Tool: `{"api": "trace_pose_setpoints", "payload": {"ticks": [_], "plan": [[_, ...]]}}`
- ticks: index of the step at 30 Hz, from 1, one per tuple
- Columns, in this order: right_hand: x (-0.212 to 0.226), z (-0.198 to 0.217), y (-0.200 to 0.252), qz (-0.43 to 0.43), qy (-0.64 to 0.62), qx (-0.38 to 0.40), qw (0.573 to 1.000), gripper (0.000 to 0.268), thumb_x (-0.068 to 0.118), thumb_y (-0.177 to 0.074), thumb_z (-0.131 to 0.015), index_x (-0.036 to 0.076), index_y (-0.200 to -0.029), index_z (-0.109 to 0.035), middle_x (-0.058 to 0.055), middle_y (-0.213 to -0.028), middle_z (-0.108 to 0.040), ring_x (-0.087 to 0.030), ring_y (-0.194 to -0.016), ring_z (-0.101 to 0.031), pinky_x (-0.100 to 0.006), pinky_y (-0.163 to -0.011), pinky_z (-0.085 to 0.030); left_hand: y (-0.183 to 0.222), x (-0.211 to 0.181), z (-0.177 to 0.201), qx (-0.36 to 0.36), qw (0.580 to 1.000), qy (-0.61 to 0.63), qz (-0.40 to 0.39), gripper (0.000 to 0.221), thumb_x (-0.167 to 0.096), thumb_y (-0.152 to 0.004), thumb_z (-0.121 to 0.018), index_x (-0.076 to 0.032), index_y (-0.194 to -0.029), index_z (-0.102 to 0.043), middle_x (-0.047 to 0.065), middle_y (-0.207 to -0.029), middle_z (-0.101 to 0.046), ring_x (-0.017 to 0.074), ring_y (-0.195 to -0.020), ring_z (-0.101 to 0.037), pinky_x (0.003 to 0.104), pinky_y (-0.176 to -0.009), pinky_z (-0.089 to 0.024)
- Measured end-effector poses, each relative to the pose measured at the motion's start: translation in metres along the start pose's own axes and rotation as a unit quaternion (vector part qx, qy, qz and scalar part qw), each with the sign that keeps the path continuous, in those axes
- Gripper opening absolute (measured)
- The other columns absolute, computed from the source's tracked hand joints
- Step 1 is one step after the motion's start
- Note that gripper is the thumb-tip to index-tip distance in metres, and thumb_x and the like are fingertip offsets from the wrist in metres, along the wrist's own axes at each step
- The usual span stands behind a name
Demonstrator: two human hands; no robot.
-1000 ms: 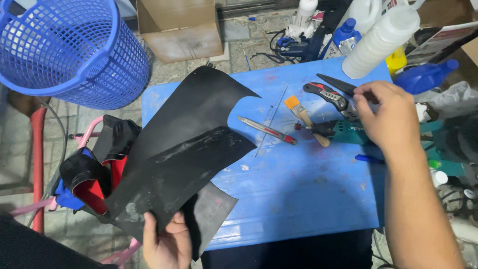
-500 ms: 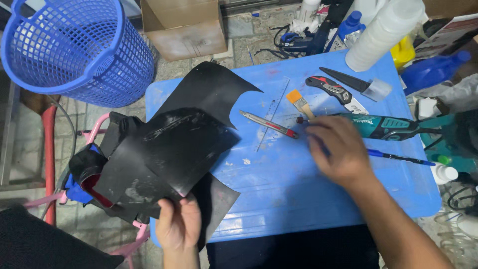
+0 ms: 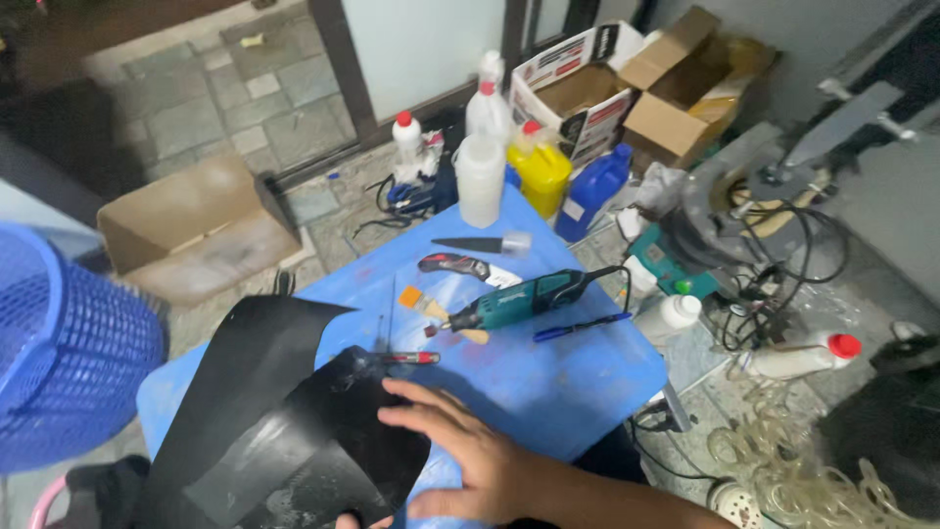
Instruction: The person marks a piece of black leather using a ruler and a pen, then cuts along the marked line using a utility knife to create a strip of leather.
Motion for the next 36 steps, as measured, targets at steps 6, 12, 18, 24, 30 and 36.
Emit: {"api": "trace_pose_setpoints", "payload": {"ticks": [6,12,18,24,30,36], "plan": [[0.028,0.029,0.008,0.037,0.131,-0.068,0.988,0.075,0.018,-0.087,-0.078,-0.002,-0.151,-0.046,-0.026,-0.165,-0.039,-0.045,-0.152,-0.045,-0.051,-0.123,-0.038,-0.032,-0.015,-0.022,0.003,0.997,-0.068,0.030,0.044,-0.013,-0.092,-0.066,-0.004,-0.135,-0.061,0.013,-0.131,-0.066,0.0265,-0.127,-0.061,0.044,-0.110,-0.045],[0.038,0.060,0.010,0.156,0.204,-0.217,0.942,0.047,-0.006,-0.079,-0.066,-0.003,-0.127,-0.065,-0.022,-0.138,-0.065,-0.040,-0.128,-0.069,-0.047,-0.108,-0.056,-0.033,-0.022,-0.034,-0.001,0.983,-0.179,0.045,0.042,-0.014,-0.091,-0.066,-0.007,-0.132,-0.063,0.013,-0.125,-0.069,0.0264,-0.124,-0.064,0.043,-0.107,-0.047],[0.049,0.081,-0.001,0.174,0.296,-0.209,0.916,0.033,0.002,-0.086,-0.064,0.002,-0.118,-0.072,-0.012,-0.123,-0.073,-0.030,-0.115,-0.073,-0.041,-0.097,-0.059,-0.085,-0.053,-0.065,0.067,0.842,-0.535,0.018,0.041,-0.015,-0.090,-0.066,-0.009,-0.130,-0.065,0.013,-0.119,-0.072,0.0263,-0.120,-0.067,0.042,-0.105,-0.049],[0.050,0.078,-0.012,0.153,0.344,-0.135,0.917,0.028,0.013,-0.091,-0.064,0.008,-0.118,-0.071,-0.007,-0.105,-0.071,-0.024,-0.095,-0.069,-0.038,-0.084,-0.055,-0.112,0.021,-0.005,0.167,0.488,-0.857,-0.008,0.039,-0.015,-0.088,-0.066,-0.011,-0.127,-0.068,0.014,-0.113,-0.074,0.0262,-0.117,-0.070,0.042,-0.102,-0.050],[0.026,0.069,-0.016,0.098,0.390,-0.089,0.911,0.015,0.021,-0.094,-0.064,0.011,-0.104,-0.065,-0.006,-0.092,-0.066,-0.025,-0.089,-0.070,-0.039,-0.082,-0.054,-0.147,0.056,0.052,0.320,0.411,-0.853,0.038,0.038,-0.016,-0.087,-0.066,-0.013,-0.125,-0.070,0.014,-0.107,-0.077,0.0261,-0.113,-0.073,0.041,-0.099,-0.052],[0.006,0.058,-0.011,0.083,0.350,0.001,0.933,0.013,0.023,-0.090,-0.061,0.013,-0.098,-0.064,-0.007,-0.088,-0.067,-0.028,-0.084,-0.070,-0.042,-0.077,-0.052,-0.125,0.060,0.036,0.331,0.433,-0.838,0.014,0.031,-0.030,-0.085,-0.072,-0.018,-0.114,-0.074,0.011,-0.093,-0.079,0.0249,-0.097,-0.077,0.040,-0.088,-0.058]]}}
Point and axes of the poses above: each hand's wrist, its own y-axis away from the middle knuckle, its own z-axis out of the back of the hand, x = y × z, the point moved 7 cm from there along -y, towards the middle knuckle
